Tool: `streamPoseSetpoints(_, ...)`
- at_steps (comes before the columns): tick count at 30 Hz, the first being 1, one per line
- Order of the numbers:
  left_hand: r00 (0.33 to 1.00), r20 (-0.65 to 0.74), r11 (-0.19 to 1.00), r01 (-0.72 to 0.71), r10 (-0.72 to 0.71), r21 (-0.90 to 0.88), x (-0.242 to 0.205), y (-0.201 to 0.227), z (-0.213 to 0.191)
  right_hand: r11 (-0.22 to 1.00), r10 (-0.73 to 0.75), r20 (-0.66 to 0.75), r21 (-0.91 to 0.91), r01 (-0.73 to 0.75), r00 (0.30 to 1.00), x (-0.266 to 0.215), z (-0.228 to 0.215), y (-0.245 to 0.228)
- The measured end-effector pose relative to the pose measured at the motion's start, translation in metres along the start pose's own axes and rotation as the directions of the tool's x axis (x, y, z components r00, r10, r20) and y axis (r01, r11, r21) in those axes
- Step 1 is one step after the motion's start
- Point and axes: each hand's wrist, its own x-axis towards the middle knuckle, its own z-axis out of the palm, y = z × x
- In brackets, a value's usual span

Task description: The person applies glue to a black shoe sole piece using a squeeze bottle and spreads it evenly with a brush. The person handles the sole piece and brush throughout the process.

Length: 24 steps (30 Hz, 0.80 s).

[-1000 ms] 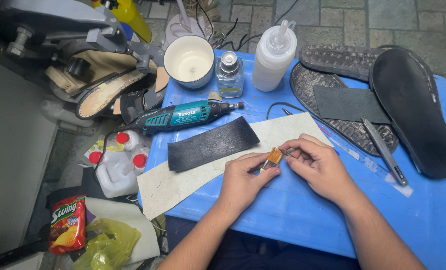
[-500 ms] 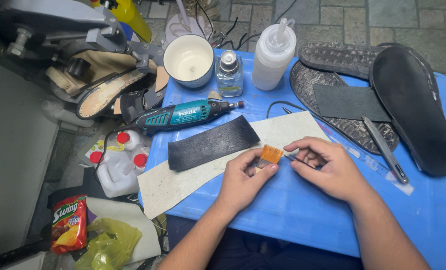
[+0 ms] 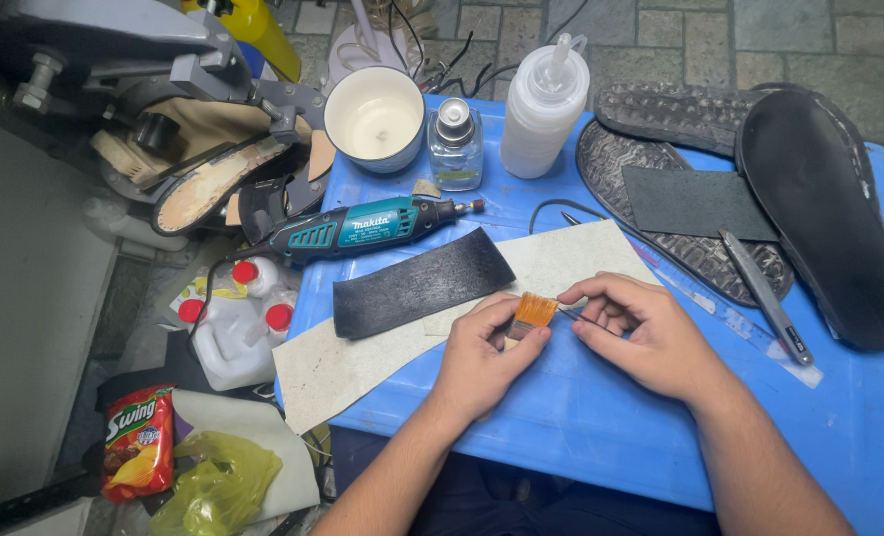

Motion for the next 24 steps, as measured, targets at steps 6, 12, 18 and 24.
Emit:
streamPoseSetpoints(6, 1.0, -0.002, 0.998, 0.023, -0.023, 0.053, 0.0006, -0.0002, -0.0002, 0.998, 0.04, 0.017, 0.038, -0.04, 0.999, 0.0003, -0.0013, -0.0003)
streamPoseSetpoints(12, 0.999, 0.039, 1.0, 0.003, -0.004, 0.02, 0.0004, 0.0021, -0.0014, 0.993, -0.114, 0.006, 0.006, 0.114, 0.993, 0.0015, -0.0012, 0.0)
streamPoseSetpoints(18, 0.998, -0.011, 0.982, 0.064, -0.063, 0.177, -0.0002, 0.0034, -0.0015, 0.998, -0.065, -0.088, -0.014, 0.064, 0.994, 0.0021, 0.0025, 0.003)
streamPoseSetpoints(24, 0.994, -0.004, 0.993, 0.113, -0.113, -0.019, -0.0001, -0.0007, 0.0004, 0.992, -0.01, -0.067, 0.125, 0.018, 0.998, 0.0018, -0.0049, 0.0067)
